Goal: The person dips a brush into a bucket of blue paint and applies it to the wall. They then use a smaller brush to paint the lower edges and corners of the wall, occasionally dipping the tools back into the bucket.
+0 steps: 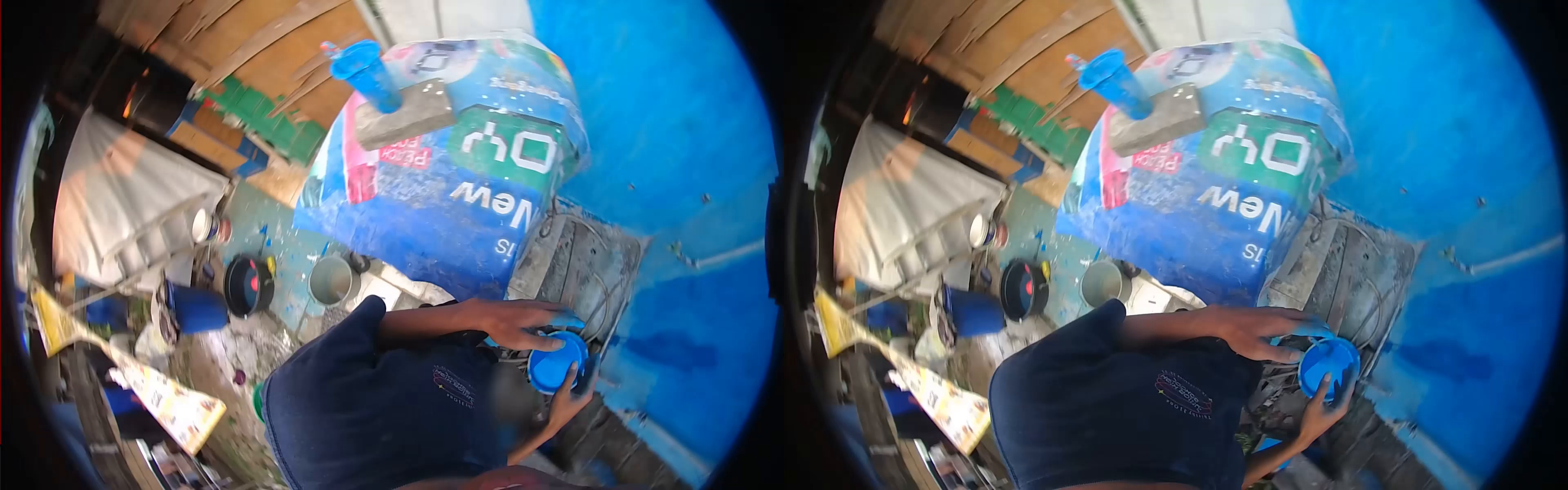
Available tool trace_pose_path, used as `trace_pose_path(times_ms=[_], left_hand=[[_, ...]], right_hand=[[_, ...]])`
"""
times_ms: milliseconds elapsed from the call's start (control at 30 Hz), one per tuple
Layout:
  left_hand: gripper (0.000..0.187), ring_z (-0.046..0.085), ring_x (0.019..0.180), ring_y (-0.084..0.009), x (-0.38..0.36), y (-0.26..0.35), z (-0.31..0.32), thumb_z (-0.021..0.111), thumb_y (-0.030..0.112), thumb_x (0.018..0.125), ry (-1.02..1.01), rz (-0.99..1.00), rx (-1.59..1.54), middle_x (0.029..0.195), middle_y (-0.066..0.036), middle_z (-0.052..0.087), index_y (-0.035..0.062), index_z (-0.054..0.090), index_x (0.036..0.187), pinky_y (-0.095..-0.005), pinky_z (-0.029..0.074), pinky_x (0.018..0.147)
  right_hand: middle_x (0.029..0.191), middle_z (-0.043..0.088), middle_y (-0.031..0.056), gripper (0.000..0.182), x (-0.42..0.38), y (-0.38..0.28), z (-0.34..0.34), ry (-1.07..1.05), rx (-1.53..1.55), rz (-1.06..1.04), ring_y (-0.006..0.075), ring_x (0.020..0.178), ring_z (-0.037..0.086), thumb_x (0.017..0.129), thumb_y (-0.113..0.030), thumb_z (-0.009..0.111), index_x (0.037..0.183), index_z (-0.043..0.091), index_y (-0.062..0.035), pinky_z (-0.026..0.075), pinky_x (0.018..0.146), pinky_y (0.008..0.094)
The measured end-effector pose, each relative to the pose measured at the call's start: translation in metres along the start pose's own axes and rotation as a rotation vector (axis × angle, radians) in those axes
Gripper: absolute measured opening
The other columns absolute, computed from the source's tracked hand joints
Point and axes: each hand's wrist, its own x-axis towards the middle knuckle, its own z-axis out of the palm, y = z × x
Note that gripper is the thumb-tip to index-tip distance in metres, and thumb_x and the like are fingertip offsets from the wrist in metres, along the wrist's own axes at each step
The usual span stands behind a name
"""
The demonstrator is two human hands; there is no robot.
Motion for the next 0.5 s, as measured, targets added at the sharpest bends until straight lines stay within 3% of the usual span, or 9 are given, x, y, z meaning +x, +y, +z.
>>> trace_pose_path(times_ms=[167, 233, 400, 500], left_hand=[[0.060, 0.035, 0.134, -0.0376, -0.006, 0.016, 0.003, 0.045, 0.039, 0.099, 0.319, -0.085, 0.002, 0.145, -0.023, 0.035, 0.0020, 0.033, 0.145, -0.0442, 0.028, 0.112], [0.059, 0.038, 0.132, -0.0372, -0.003, 0.010, 0.008, 0.045, 0.037, 0.099, 0.405, -0.116, 0.094, 0.144, -0.023, 0.036, 0.0021, 0.033, 0.145, -0.0435, 0.032, 0.109], [0.058, 0.039, 0.130, -0.0365, 0.014, 0.022, 0.008, 0.046, 0.036, 0.099, 0.473, -0.164, 0.123, 0.143, -0.023, 0.037, 0.0018, 0.033, 0.145, -0.0424, 0.034, 0.107], [0.062, 0.040, 0.130, -0.0378, 0.029, 0.002, 0.007, 0.048, 0.042, 0.097, 0.472, -0.214, 0.168, 0.140, -0.025, 0.040, 0.0027, 0.035, 0.143, -0.0437, 0.030, 0.110]], right_hand=[[0.134, 0.053, 0.0227, 0.051, 0.064, 0.032, -0.013, -0.200, -0.002, -0.101, 0.0306, 0.123, 0.052, 0.094, -0.021, 0.060, 0.136, 0.046, 0.0051, 0.040, 0.102, 0.0420], [0.134, 0.053, 0.0204, 0.047, 0.079, 0.029, -0.013, -0.253, -0.098, -0.118, 0.0287, 0.121, 0.052, 0.095, -0.010, 0.056, 0.138, 0.043, 0.0053, 0.044, 0.098, 0.0389], [0.129, 0.056, 0.0202, 0.045, 0.109, 0.041, -0.009, -0.292, -0.041, -0.108, 0.0270, 0.115, 0.057, 0.095, -0.012, 0.057, 0.136, 0.046, 0.0051, 0.049, 0.090, 0.0365], [0.123, 0.060, 0.0224, 0.043, 0.118, 0.052, -0.011, -0.302, -0.038, -0.073, 0.0287, 0.110, 0.060, 0.093, -0.015, 0.061, 0.131, 0.053, 0.0046, 0.046, 0.094, 0.0388]])
